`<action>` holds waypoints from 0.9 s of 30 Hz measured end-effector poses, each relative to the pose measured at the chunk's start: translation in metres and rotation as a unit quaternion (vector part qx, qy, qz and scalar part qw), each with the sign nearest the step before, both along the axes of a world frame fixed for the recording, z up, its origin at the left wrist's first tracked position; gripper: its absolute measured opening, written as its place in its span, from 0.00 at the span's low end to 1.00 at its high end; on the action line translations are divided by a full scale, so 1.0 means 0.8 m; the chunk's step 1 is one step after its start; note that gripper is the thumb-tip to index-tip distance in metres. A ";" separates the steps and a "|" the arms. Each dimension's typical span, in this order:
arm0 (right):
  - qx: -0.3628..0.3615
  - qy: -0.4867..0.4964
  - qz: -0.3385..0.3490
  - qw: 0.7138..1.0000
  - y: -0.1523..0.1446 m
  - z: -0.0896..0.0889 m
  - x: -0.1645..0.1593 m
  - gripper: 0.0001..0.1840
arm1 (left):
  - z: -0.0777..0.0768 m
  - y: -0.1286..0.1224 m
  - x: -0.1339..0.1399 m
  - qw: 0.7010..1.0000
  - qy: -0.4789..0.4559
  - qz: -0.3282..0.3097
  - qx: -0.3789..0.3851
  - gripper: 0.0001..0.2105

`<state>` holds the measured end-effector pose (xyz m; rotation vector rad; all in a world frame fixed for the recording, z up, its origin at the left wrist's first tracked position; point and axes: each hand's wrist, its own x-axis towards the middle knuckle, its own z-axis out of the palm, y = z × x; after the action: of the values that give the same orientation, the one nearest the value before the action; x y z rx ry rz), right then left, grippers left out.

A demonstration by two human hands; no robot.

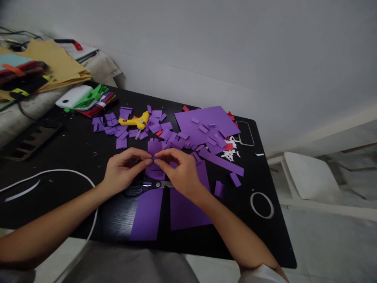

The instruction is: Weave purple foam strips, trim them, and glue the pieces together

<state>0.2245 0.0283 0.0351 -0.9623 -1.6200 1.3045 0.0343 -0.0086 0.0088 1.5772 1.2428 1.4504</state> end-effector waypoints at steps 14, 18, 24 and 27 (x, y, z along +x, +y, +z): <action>0.023 -0.022 -0.036 0.999 -0.004 -0.001 -0.003 0.07 | -0.009 -0.001 0.002 1.000 -0.027 -0.003 0.010 0.09; 0.018 -0.015 -0.053 0.998 -0.005 -0.001 -0.003 0.10 | -0.010 -0.001 0.002 0.999 -0.031 -0.008 0.008 0.08; 0.008 0.002 -0.053 0.999 -0.003 0.002 -0.003 0.09 | -0.008 -0.001 0.002 0.999 -0.034 -0.007 0.011 0.07; 0.007 -0.003 -0.053 0.999 -0.002 0.002 -0.003 0.09 | -0.005 -0.001 0.001 1.000 -0.015 -0.011 0.018 0.04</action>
<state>0.2217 0.0265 0.0367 -1.0298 -1.5584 1.2174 0.0351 -0.0095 0.0052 1.5816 1.1847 1.4852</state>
